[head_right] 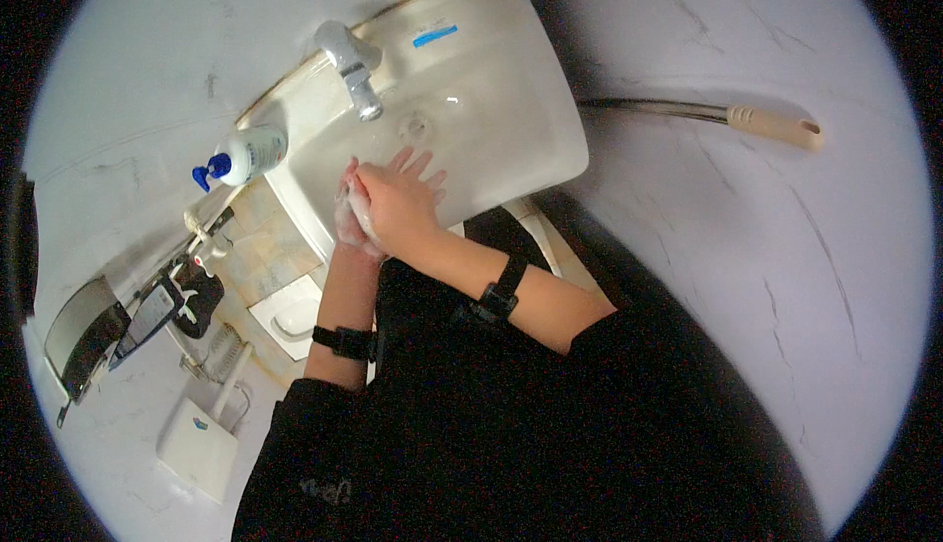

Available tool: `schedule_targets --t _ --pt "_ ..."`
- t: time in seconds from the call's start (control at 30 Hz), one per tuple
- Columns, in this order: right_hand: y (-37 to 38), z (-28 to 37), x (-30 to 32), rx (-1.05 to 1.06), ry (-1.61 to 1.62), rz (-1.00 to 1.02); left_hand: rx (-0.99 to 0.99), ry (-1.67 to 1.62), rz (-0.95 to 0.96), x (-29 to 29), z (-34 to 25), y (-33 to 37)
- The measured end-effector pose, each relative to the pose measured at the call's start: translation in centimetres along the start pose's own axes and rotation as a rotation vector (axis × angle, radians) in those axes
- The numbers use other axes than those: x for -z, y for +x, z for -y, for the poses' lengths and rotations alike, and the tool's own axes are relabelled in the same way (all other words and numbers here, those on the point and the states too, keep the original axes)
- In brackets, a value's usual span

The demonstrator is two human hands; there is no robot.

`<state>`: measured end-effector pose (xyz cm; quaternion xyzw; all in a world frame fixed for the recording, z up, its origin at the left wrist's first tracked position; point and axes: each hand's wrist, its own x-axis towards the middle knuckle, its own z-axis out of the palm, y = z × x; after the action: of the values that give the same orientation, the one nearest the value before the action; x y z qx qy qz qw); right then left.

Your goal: The person cleans a pink rag with soap at a sink, wrings it out, and then washes their hands under running water.

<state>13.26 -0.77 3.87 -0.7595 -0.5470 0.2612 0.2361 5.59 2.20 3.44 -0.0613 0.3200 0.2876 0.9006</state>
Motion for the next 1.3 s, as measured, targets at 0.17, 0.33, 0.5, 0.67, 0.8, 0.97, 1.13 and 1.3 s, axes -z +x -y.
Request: schedule_targets --t 0.17,0.33,0.5,0.67,0.8,0.97,1.13,1.3 --pt "1.6 -1.9 2.4 0.201 0.093 0.058 0.012 0.212 -0.205 1.0 -0.2 -0.6" --pt "2.0 -6.2 4.2 0.212 0.185 -0.201 0.091 0.565 -0.335 -0.7 -1.2 -0.4" --pt "0.2 -7.9 1.4 -0.316 0.732 -0.032 -0.025 0.638 -0.527 1.4 -1.7 1.9" --pt "-0.3 -6.0 0.3 -0.711 1.044 0.133 -0.215 0.673 -0.554 2.4 -0.8 3.5" --pt "0.6 -3.8 -1.3 -1.138 1.498 0.358 -0.296 0.924 -0.734 1.2 0.4 3.2" --pt "2.7 -5.2 0.1 -1.033 1.628 0.434 -0.423 1.375 -0.318 -1.4 1.7 -1.1" --pt "1.7 -2.8 0.9 -0.883 1.444 0.432 -0.540 1.803 -0.485 0.4 0.8 -2.3" --pt "0.6 -3.1 0.3 -0.793 1.546 0.359 -0.464 1.566 -0.578 -0.6 -0.3 -1.7"
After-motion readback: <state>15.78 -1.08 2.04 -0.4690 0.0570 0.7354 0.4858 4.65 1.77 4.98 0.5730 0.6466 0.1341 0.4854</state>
